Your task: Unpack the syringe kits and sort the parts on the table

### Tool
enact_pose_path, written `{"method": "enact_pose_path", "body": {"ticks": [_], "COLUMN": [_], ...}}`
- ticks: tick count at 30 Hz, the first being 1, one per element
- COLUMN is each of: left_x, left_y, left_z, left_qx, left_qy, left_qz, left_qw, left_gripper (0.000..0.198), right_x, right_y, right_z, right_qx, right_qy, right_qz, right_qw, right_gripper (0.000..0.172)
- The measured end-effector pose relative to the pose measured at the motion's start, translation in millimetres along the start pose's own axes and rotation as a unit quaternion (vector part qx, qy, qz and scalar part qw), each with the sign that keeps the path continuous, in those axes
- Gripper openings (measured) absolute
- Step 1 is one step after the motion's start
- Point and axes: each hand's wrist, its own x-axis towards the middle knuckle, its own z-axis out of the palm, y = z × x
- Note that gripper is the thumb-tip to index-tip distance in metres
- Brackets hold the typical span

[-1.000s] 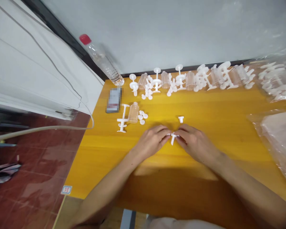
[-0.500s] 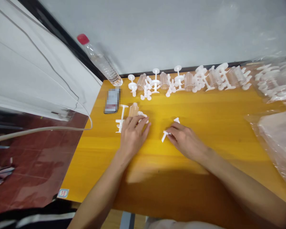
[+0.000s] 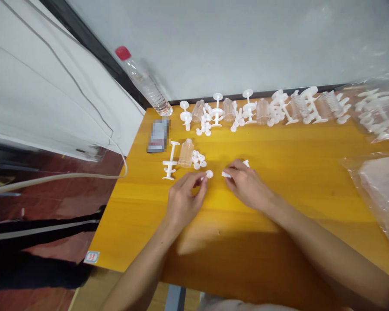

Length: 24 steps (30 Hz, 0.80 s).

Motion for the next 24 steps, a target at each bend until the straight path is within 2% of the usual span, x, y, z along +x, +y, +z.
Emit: {"method": "enact_pose_path", "body": {"ticks": [5,8,13,15,17,20,22,24], "left_x": [11.2,18.6,25.8,24.7,21.8,15.7,11.8,8.3], "left_y": [-12.6,-21.5,-36.4,-38.3,-36.2,-27.2,-20.0,-13.4], "left_z": [-15.0,-9.4,3.3,2.9,-0.1,-4.4,-4.0,-0.4], "left_qx": [0.038,0.052,0.072,0.074,0.074,0.073,0.068,0.055], "left_qy": [-0.053,-0.083,-0.076,-0.061,-0.040,-0.015,-0.014,-0.029], "left_qz": [-0.046,-0.031,-0.032,-0.048,-0.061,-0.058,-0.036,-0.009], "left_qw": [0.997,0.995,0.994,0.994,0.995,0.996,0.997,0.998], "left_gripper": [0.011,0.014,0.013,0.019,0.022,0.015,0.013,0.017], "right_x": [33.4,58.8,82.7,76.5,59.8,25.9,7.5,-1.8], "right_y": [-4.0,-7.7,-16.6,-18.7,-16.9,-5.0,6.4,15.8], "right_z": [-3.6,-2.1,-0.3,-7.7,-21.3,-43.4,-50.5,-47.9], "right_qx": [-0.009,-0.026,-0.030,-0.035,-0.056,-0.140,-0.184,-0.173], "right_qy": [-0.006,-0.007,-0.048,-0.055,-0.033,0.021,0.010,-0.028], "right_qz": [0.027,0.049,0.011,-0.006,0.002,0.076,0.124,0.125], "right_qw": [1.000,0.998,0.998,0.998,0.998,0.987,0.975,0.977], "right_gripper": [0.019,0.021,0.020,0.019,0.022,0.030,0.028,0.016]}}
